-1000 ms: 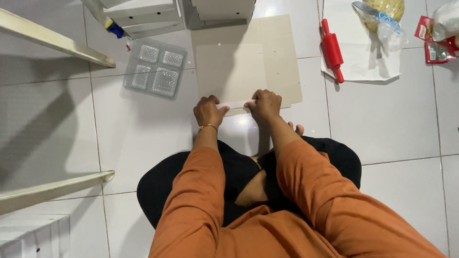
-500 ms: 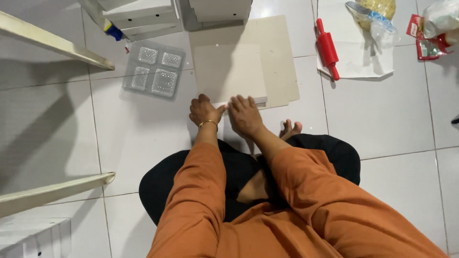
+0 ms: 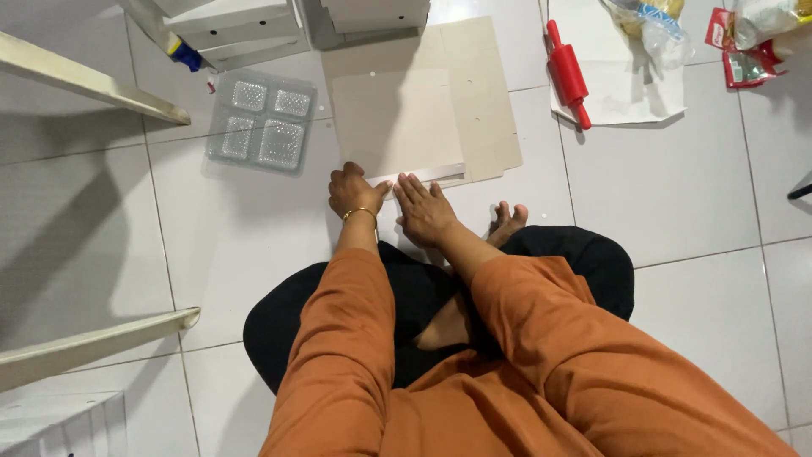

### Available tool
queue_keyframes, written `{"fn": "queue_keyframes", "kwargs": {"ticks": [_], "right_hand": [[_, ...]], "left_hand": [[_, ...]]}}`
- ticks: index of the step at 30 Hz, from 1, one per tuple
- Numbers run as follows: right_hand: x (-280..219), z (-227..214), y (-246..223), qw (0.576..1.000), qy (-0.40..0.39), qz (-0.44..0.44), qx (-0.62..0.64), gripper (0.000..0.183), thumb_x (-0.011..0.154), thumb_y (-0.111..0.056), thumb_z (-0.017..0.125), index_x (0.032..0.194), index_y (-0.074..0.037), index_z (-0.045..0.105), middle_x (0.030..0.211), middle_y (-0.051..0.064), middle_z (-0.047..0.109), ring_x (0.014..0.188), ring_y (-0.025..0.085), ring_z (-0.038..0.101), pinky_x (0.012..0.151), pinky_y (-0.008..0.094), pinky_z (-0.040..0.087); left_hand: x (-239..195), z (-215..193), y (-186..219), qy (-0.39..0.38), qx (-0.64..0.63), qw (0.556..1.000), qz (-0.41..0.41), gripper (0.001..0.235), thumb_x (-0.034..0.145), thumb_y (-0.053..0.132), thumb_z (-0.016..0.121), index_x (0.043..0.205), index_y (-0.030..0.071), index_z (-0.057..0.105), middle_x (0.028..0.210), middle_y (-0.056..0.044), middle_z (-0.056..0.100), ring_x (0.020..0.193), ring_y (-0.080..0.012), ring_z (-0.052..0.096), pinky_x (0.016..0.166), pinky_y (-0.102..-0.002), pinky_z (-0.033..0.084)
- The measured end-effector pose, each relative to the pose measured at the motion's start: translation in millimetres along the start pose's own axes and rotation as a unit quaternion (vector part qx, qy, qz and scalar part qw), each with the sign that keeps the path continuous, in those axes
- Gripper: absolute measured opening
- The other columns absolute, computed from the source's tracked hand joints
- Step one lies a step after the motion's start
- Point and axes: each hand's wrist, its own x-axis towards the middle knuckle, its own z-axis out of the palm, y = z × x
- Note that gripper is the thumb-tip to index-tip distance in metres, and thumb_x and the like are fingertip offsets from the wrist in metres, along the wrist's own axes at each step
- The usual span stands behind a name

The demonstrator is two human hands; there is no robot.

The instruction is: The person sits on the floor and assembles white cardboard boxes. They place clear plastic inserts into the box bases, fold the sides, and secure the lids. The person also folds a flat piece of cardboard into a smaller rectangular shape.

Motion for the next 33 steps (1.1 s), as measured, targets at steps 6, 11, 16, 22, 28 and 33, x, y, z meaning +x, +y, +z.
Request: {"fn": "queue_keyframes", "kwargs": {"ticks": [6, 11, 16, 22, 28, 33], "right_hand": [[-9, -14, 11, 0.998, -0.051, 0.044, 0.012, 0.072, 0.106, -0.048, 0.034, 0.166, -0.011, 0.017, 0.174, 0.01, 0.01, 0.161, 0.026, 0.011, 0.124, 0.058, 0.019], [-15, -15, 24, 0.995, -0.069, 0.068, 0.033, 0.072, 0.106, -0.048, 0.033, 0.166, -0.012, 0.017, 0.175, 0.009, 0.009, 0.161, 0.025, 0.009, 0.124, 0.06, 0.017], [-22, -26, 36, 0.991, -0.084, 0.094, 0.052, 0.072, 0.106, -0.047, 0.031, 0.167, -0.012, 0.016, 0.175, 0.009, 0.008, 0.161, 0.026, 0.009, 0.124, 0.061, 0.017], [-28, -24, 55, 0.986, -0.087, 0.121, 0.071, 0.071, 0.106, -0.047, 0.031, 0.167, -0.012, 0.017, 0.174, 0.01, 0.009, 0.161, 0.027, 0.01, 0.124, 0.063, 0.017], [-35, -38, 60, 0.978, -0.107, 0.15, 0.102, 0.071, 0.106, -0.043, 0.032, 0.166, -0.009, 0.016, 0.175, 0.011, 0.006, 0.161, 0.028, 0.008, 0.124, 0.063, 0.014], [-32, -39, 61, 0.975, -0.116, 0.153, 0.114, 0.071, 0.106, -0.043, 0.036, 0.166, -0.009, 0.018, 0.174, 0.011, 0.007, 0.16, 0.029, 0.009, 0.124, 0.061, 0.02]], "left_hand": [[0, -8, 2, -0.019, -0.008, 1.0, -0.009, 0.058, 0.071, 0.041, 0.094, 0.111, 0.017, 0.06, 0.117, -0.009, 0.056, 0.118, -0.0353, 0.06, 0.095, -0.052, 0.053], [13, 8, -17, -0.037, -0.022, 0.999, -0.014, 0.056, 0.071, 0.039, 0.094, 0.111, 0.019, 0.059, 0.119, -0.008, 0.056, 0.12, -0.0344, 0.059, 0.097, -0.05, 0.054], [11, -6, -17, -0.058, -0.057, 0.996, -0.031, 0.052, 0.075, 0.031, 0.092, 0.113, 0.016, 0.059, 0.12, -0.009, 0.055, 0.122, -0.0354, 0.06, 0.101, -0.047, 0.054], [33, 10, -38, -0.071, -0.051, 0.995, -0.043, 0.049, 0.074, 0.028, 0.092, 0.111, 0.02, 0.062, 0.113, -0.006, 0.058, 0.118, -0.0312, 0.065, 0.098, -0.046, 0.056], [38, 3, -43, -0.088, -0.087, 0.992, -0.037, 0.039, 0.076, 0.014, 0.09, 0.108, 0.014, 0.068, 0.109, -0.009, 0.068, 0.115, -0.0328, 0.068, 0.098, -0.045, 0.056], [49, 12, -54, -0.091, -0.064, 0.993, -0.029, 0.032, 0.076, 0.015, 0.088, 0.104, 0.019, 0.071, 0.107, -0.002, 0.075, 0.112, -0.0278, 0.07, 0.096, -0.042, 0.057]]}}
